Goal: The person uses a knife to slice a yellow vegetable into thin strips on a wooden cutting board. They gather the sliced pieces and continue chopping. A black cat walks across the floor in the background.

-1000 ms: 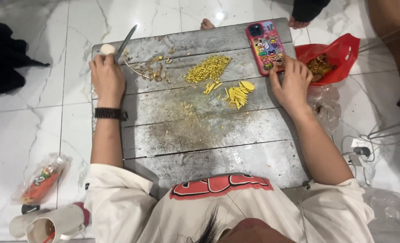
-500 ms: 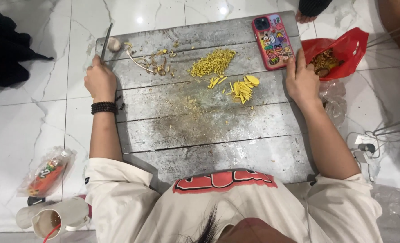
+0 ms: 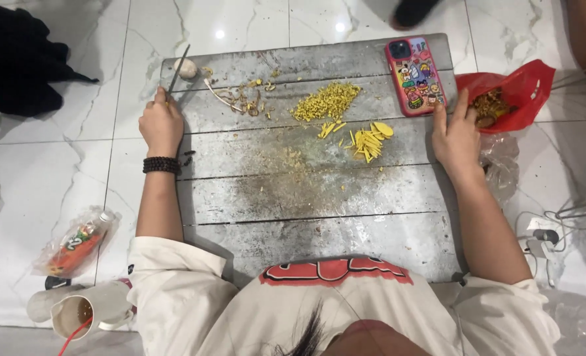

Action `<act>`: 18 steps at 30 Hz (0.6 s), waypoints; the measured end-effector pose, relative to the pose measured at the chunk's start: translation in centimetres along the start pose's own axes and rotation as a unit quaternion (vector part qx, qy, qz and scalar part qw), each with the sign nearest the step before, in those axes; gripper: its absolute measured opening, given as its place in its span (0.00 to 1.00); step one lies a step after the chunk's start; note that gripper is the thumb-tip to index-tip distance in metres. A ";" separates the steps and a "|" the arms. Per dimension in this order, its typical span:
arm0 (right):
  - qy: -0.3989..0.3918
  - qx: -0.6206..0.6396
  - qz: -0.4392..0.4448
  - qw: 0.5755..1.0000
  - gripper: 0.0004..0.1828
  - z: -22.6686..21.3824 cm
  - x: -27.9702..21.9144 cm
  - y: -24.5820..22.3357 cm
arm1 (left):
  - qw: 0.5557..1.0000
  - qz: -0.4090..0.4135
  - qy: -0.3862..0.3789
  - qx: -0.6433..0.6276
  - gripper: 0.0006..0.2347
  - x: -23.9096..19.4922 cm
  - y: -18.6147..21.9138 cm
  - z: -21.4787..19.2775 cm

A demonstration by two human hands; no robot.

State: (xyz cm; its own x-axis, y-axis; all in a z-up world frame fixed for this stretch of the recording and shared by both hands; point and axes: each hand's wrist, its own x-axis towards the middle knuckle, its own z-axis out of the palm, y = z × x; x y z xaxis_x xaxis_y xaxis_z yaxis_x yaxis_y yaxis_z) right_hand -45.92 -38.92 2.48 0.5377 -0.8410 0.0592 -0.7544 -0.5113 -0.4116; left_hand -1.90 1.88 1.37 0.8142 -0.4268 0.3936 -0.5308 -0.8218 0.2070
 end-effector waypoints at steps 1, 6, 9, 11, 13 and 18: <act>-0.001 -0.001 -0.001 1.000 0.37 -1.2 -0.9 -1.7 | 1.000 -0.002 -0.001 0.000 0.17 -0.4 -0.1 -0.2; -0.051 0.232 -0.335 0.912 0.23 -4.6 -2.7 -6.5 | 0.992 0.103 0.066 -0.025 0.16 -1.8 2.9 -3.1; -0.147 0.270 -0.418 0.855 0.31 -9.2 -5.1 -12.2 | 0.971 0.154 -0.021 -0.180 0.13 -4.2 6.2 -6.5; -0.193 0.389 -0.441 0.786 0.32 -8.6 -4.7 -12.3 | 0.965 0.172 -0.058 -0.191 0.11 -5.4 7.8 -8.8; -0.239 0.500 -0.451 0.699 0.36 -9.5 -4.8 -12.5 | 0.957 0.185 -0.099 -0.199 0.10 -6.8 8.7 -9.7; -0.249 0.380 -0.552 0.699 0.25 -10.9 -5.1 -12.4 | 0.901 0.267 -0.118 -0.320 0.09 -8.8 10.8 -9.0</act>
State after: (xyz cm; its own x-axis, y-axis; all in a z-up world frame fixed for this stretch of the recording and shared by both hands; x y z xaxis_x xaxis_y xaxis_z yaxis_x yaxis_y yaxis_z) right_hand -43.44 -30.19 17.24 0.8410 0.2557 0.4768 0.5410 -0.3992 -0.7403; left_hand -16.95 0.16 8.18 0.3898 -0.8271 0.4048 -0.8276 -0.1218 0.5480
